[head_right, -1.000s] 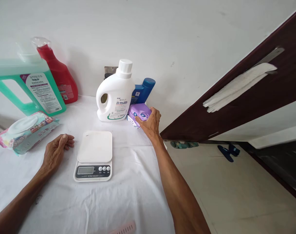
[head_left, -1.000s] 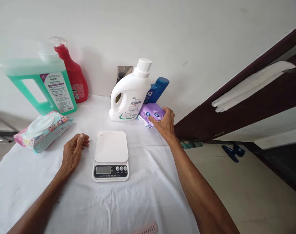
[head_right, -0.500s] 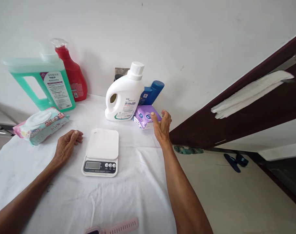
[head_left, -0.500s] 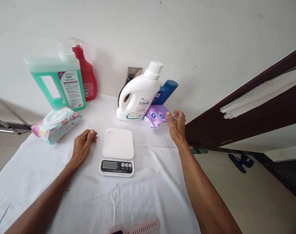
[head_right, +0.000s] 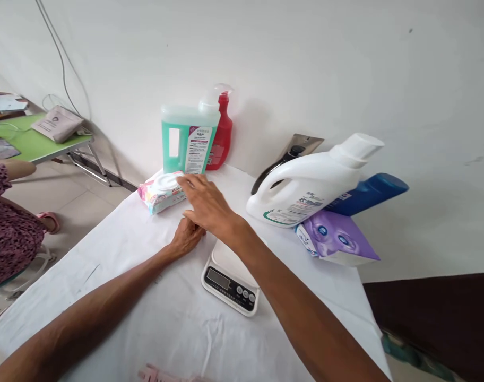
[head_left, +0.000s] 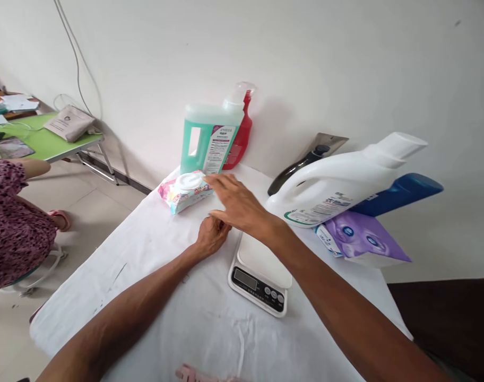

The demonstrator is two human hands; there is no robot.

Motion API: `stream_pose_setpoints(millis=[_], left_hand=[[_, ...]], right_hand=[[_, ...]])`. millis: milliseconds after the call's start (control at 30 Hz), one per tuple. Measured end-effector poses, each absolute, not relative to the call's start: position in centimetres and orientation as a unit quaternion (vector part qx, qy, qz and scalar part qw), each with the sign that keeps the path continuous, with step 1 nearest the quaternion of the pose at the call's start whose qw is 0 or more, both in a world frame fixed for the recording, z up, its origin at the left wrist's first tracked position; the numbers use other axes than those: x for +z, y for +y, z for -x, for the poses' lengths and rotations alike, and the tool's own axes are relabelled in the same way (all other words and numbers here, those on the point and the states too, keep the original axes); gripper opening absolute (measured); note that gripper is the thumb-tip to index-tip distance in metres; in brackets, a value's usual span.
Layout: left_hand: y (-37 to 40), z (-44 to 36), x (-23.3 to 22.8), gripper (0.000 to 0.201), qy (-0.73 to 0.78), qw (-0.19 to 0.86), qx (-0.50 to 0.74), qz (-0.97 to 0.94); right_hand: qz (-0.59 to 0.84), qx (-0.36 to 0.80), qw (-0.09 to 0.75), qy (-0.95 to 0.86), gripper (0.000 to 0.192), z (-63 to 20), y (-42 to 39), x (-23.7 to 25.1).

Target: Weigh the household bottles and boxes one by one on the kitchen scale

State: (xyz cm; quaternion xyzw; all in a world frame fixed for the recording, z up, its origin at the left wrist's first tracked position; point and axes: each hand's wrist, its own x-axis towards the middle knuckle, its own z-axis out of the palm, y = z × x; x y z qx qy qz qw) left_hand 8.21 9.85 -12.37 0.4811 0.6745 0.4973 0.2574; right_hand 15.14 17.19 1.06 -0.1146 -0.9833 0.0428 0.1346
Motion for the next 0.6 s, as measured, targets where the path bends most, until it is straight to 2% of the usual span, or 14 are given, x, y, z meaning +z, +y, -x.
stream_pose_setpoints(millis=[100, 167, 267, 400, 600], left_hand=[[10.0, -8.2, -12.3, 0.029, 0.678, 0.254, 0.493, -0.483], [10.1, -8.2, -12.3, 0.026, 0.672, 0.263, 0.492, -0.487], [10.2, -8.3, -12.4, 0.027, 0.675, 0.259, 0.489, -0.488], [10.2, -8.4, -12.6, 0.027, 0.672, 0.258, 0.491, -0.49], [10.4, -8.2, -12.6, 0.022, 0.671, 0.263, 0.486, -0.494]], right_hand=[[0.115, 0.029, 0.008, -0.993, 0.096, -8.5, 17.5, 0.3], [0.105, 0.029, -0.058, -0.992, 0.099, -5.6, 18.0, 0.0], [0.097, 0.027, -0.108, -0.989, 0.097, -3.4, 18.7, -0.1], [0.086, 0.001, -0.102, -0.991, 0.076, -3.2, 19.0, -0.7], [0.109, 0.025, 0.022, -0.993, 0.052, -5.3, 19.4, -2.5]])
